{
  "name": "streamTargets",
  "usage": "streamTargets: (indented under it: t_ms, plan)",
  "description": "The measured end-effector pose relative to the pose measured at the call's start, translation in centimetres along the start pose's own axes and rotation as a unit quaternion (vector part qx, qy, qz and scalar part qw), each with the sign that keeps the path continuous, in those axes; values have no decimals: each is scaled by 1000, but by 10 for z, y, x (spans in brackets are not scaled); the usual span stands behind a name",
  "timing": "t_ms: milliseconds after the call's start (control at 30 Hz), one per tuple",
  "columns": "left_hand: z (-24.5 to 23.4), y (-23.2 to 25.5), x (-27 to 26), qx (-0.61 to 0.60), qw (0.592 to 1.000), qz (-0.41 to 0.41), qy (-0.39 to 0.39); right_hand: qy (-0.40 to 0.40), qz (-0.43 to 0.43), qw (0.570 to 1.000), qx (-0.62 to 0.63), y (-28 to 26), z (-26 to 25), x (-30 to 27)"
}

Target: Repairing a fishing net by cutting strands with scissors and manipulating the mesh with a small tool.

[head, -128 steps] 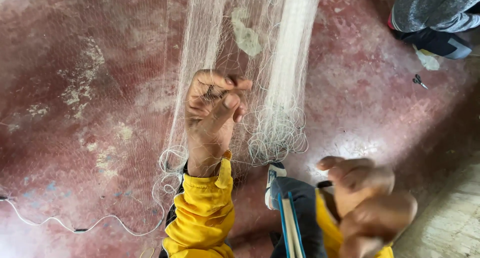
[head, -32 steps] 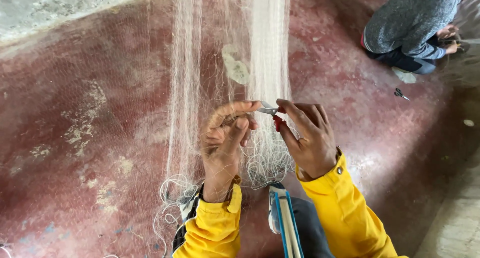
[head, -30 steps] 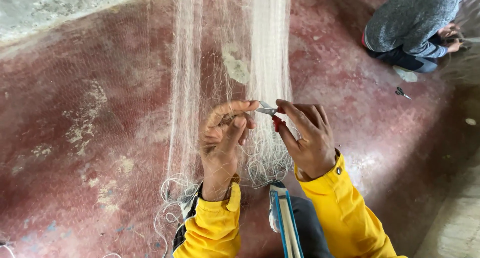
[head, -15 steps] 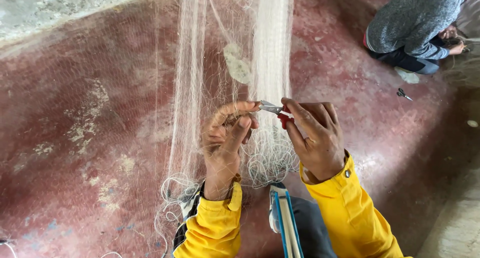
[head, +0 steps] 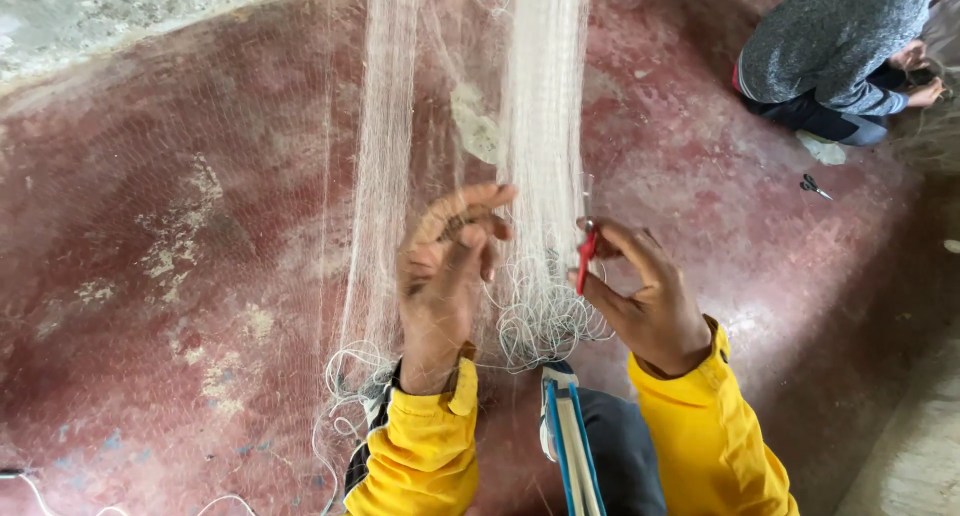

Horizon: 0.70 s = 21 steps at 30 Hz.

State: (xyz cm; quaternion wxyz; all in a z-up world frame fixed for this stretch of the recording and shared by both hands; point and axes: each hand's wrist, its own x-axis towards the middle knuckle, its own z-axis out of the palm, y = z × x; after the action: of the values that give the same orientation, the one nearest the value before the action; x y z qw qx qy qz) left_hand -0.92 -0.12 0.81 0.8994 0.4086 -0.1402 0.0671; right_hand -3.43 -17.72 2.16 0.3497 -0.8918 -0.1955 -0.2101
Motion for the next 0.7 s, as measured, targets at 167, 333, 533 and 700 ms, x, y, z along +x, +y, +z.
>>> streamTargets:
  t_ms: [167, 333, 533, 700]
  plan:
    - [-1, 18, -4, -6, 999, 13, 49, -81, 181, 970, 142, 24, -14, -62]
    - [-11, 31, -26, -51, 990, 128, 31, -125, 354, 903, 210, 48, -32, -143]
    - [12, 48, -73, -49, 990, 116, 56, -203, 407, 870, 191, 43, -40, -189]
    - [15, 57, -117, -21, 995, 73, 69, -212, 340, 893, 203, 23, -43, -203]
